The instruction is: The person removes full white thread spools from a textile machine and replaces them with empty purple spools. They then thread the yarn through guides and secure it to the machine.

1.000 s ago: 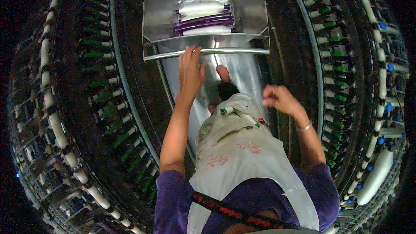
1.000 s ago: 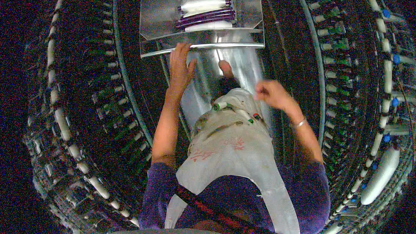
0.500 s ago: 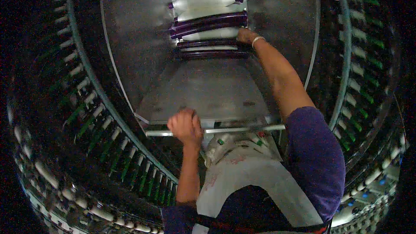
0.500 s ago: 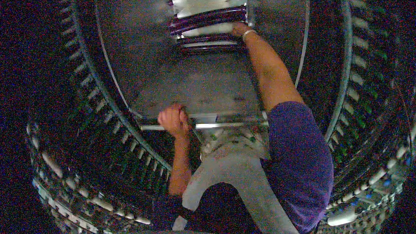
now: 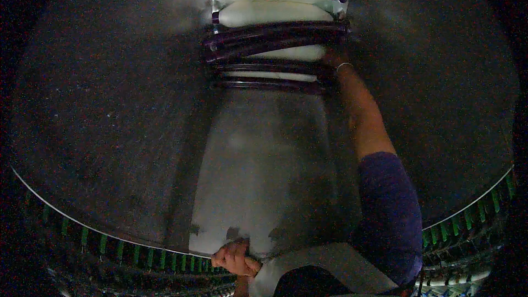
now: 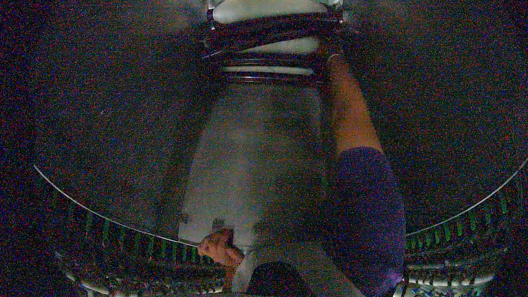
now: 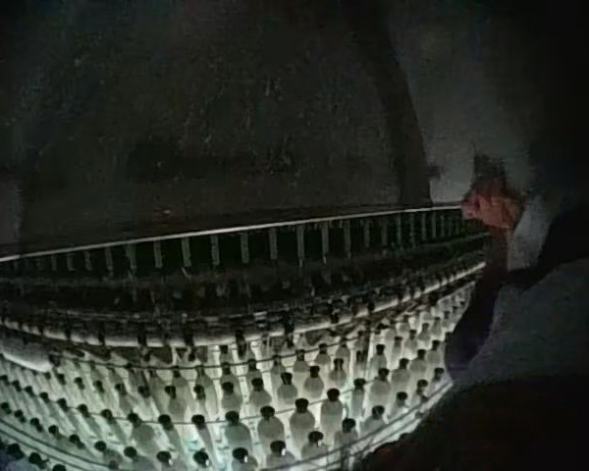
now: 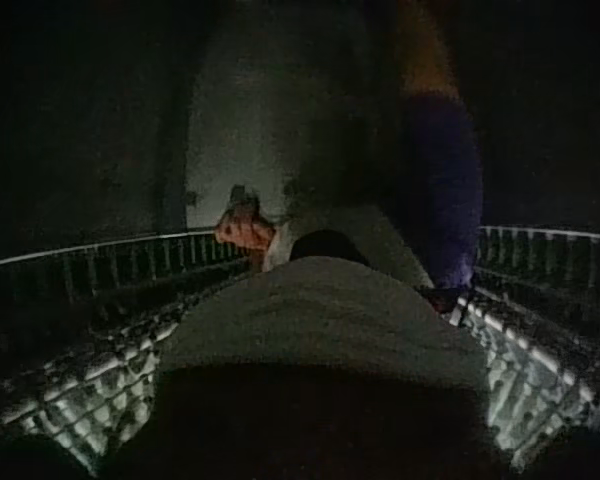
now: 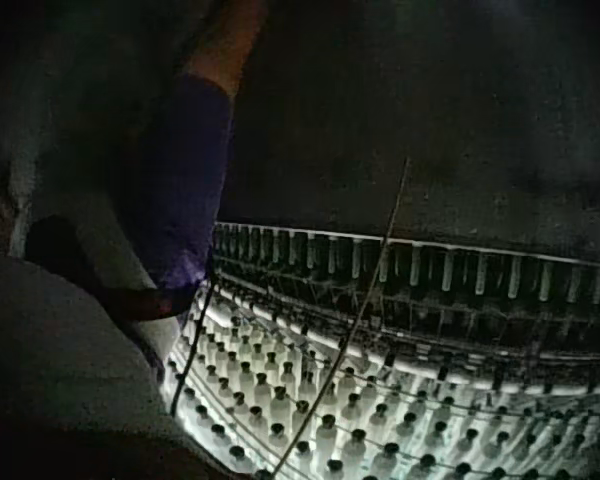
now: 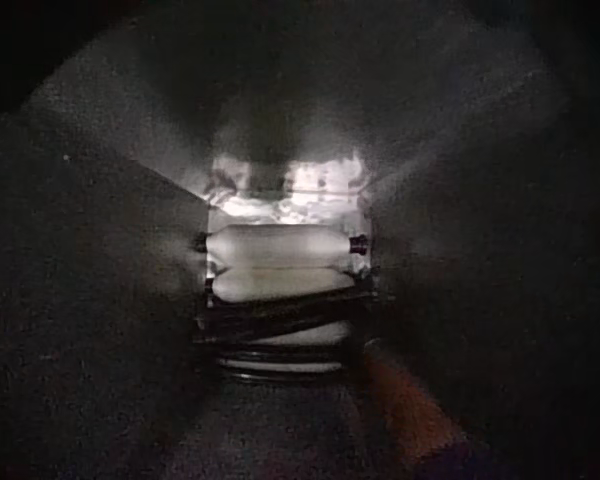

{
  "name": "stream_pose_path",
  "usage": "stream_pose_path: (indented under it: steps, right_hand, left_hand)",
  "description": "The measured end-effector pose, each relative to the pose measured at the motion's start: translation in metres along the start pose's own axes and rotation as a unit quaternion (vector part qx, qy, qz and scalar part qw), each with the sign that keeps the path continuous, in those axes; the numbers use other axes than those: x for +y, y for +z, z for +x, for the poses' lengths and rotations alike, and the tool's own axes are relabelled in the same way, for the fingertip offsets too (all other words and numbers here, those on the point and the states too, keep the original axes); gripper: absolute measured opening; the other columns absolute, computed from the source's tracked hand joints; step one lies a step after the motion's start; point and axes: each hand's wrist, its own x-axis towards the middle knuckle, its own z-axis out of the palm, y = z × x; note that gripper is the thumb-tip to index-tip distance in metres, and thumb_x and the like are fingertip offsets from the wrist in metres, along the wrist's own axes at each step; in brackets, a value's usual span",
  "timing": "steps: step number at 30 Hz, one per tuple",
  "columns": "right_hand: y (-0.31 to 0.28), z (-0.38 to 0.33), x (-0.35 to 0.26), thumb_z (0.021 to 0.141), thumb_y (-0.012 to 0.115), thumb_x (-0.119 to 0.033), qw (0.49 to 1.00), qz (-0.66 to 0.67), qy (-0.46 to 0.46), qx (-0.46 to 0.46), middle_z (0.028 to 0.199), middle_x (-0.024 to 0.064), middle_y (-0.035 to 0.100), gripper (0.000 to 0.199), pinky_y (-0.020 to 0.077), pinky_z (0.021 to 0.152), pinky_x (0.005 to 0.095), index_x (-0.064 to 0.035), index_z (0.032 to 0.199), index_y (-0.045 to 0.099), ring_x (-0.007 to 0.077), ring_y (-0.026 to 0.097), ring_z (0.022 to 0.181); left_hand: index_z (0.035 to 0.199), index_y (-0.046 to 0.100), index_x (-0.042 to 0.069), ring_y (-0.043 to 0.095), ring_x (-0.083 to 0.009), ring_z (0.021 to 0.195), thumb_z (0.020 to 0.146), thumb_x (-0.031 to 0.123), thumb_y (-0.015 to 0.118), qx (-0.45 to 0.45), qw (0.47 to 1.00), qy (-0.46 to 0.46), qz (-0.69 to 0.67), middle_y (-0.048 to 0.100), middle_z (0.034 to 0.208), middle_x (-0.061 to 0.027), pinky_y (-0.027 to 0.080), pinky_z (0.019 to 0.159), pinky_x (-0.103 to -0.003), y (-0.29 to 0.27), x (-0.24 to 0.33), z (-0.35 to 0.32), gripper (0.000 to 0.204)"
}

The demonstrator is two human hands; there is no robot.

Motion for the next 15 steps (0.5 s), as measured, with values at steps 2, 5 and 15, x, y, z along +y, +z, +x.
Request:
stream_pose_path:
  steps: [2, 5, 15]
  right_hand:
    - [-0.014, 0.002, -0.006, 0.076, 0.066, -0.026, 1.0, -0.016, 0.004, -0.015, 0.133, 0.0235, 0.055, 0.075, 0.0487, 0.098, 0.0491, -0.0111, 0.145, 0.04, 0.0402, 0.061, 0.112]
    - [-0.043, -0.022, -0.015, 0.072, 0.069, -0.027, 0.997, -0.036, -0.001, -0.069, 0.137, 0.0231, 0.053, 0.083, 0.0487, 0.099, 0.0487, -0.0124, 0.147, 0.038, 0.04, 0.061, 0.113]
    - [-0.125, -0.207, -0.114, 0.067, 0.077, -0.029, 0.92, 0.252, -0.259, -0.154, 0.137, 0.0188, 0.053, 0.093, 0.0454, 0.102, 0.0438, -0.0132, 0.149, 0.035, 0.0355, 0.057, 0.118]
  left_hand:
    - [0.092, 0.071, 0.015, 0.052, -0.021, 0.092, 0.092, 0.034, 0.037, 0.032, 0.999, 0.025, -0.022, 0.065, 0.094, -0.0008, 0.029, 0.088, -0.042, 0.012, -0.008, 0.0, 0.039]
    - [0.094, 0.07, 0.015, 0.052, -0.021, 0.091, 0.092, 0.032, 0.038, 0.03, 0.999, 0.013, -0.019, 0.065, 0.094, -0.0014, 0.029, 0.087, -0.041, 0.023, -0.008, -0.007, 0.037]
    - [0.093, 0.067, 0.007, 0.057, -0.0277, 0.089, 0.078, 0.017, 0.063, 0.103, 0.989, 0.063, -0.089, 0.063, 0.091, -0.0077, 0.038, 0.081, -0.042, 0.038, -0.013, -0.05, 0.019]
